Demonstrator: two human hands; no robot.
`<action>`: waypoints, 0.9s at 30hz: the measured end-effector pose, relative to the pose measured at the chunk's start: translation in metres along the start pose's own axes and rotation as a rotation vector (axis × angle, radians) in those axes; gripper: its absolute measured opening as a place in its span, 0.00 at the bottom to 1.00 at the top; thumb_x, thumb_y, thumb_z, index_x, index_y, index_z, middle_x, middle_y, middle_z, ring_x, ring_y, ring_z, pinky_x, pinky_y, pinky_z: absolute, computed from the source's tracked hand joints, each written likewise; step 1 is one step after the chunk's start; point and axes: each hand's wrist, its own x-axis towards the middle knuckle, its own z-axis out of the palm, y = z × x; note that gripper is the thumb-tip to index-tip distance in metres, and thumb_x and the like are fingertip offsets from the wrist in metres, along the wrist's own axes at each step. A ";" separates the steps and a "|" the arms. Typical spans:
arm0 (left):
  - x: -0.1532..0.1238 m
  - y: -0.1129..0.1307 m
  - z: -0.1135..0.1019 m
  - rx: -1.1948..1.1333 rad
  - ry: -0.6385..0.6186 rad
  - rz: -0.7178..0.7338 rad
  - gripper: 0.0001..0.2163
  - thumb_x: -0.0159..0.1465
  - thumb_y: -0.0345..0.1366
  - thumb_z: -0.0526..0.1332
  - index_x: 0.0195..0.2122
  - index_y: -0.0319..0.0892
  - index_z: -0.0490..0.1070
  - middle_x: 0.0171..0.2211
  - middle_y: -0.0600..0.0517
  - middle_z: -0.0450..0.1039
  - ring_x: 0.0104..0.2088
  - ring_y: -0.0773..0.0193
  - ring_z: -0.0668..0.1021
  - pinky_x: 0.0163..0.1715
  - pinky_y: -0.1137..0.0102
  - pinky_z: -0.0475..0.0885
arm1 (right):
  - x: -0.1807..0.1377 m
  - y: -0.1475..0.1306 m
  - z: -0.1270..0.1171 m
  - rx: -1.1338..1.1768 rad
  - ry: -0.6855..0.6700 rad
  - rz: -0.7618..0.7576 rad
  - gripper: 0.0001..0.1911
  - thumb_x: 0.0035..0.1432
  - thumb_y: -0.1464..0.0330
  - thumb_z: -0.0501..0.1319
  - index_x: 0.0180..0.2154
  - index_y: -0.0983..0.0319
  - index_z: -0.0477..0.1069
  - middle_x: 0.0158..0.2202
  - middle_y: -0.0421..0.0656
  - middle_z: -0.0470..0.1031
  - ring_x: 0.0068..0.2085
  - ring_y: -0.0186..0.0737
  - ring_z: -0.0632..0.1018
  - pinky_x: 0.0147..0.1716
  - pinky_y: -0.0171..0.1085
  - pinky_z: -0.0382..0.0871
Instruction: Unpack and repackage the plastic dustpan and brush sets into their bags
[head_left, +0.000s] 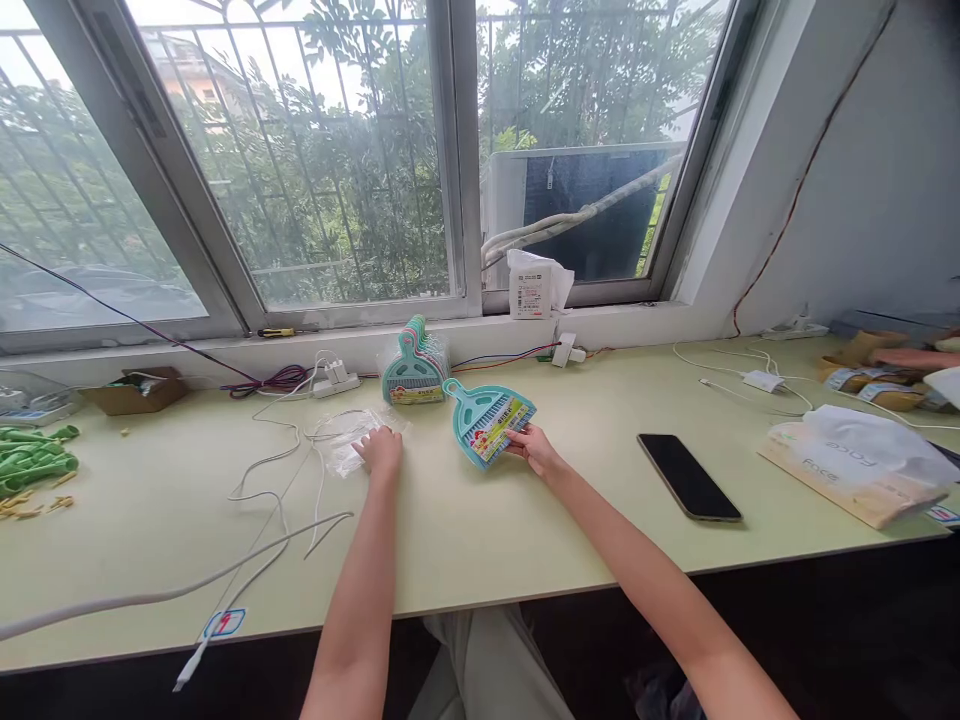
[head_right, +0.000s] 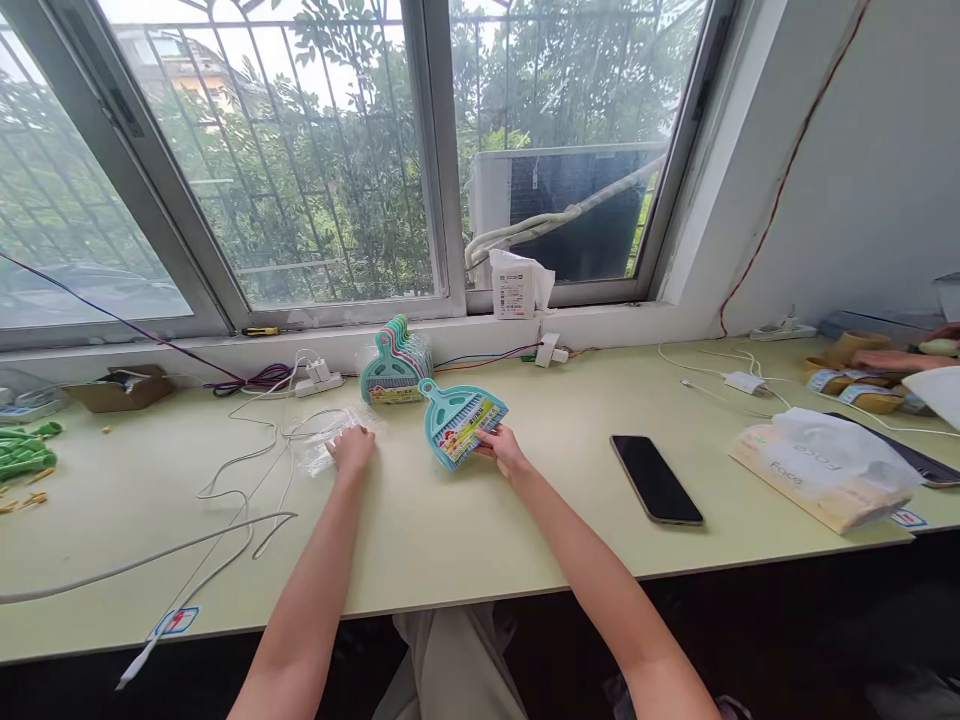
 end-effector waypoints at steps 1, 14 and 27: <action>-0.001 0.002 -0.001 0.052 -0.005 0.019 0.13 0.61 0.33 0.51 0.39 0.39 0.74 0.45 0.38 0.74 0.49 0.46 0.72 0.56 0.49 0.50 | -0.001 -0.001 0.001 -0.004 -0.005 0.003 0.12 0.49 0.73 0.67 0.38 0.65 0.71 0.39 0.47 0.79 0.38 0.43 0.81 0.43 0.44 0.77; -0.009 0.017 -0.013 0.152 -0.022 0.058 0.14 0.56 0.21 0.53 0.40 0.36 0.74 0.39 0.36 0.74 0.43 0.50 0.76 0.39 0.62 0.70 | 0.001 0.002 -0.004 -0.027 0.014 0.012 0.12 0.48 0.73 0.67 0.37 0.65 0.70 0.40 0.48 0.78 0.37 0.42 0.81 0.38 0.42 0.78; -0.033 0.046 -0.024 0.042 0.236 0.292 0.23 0.58 0.16 0.46 0.50 0.39 0.68 0.50 0.40 0.63 0.49 0.52 0.69 0.33 0.66 0.73 | -0.002 -0.003 0.001 -0.024 -0.023 -0.035 0.11 0.49 0.72 0.67 0.37 0.64 0.71 0.41 0.47 0.78 0.41 0.43 0.80 0.45 0.45 0.76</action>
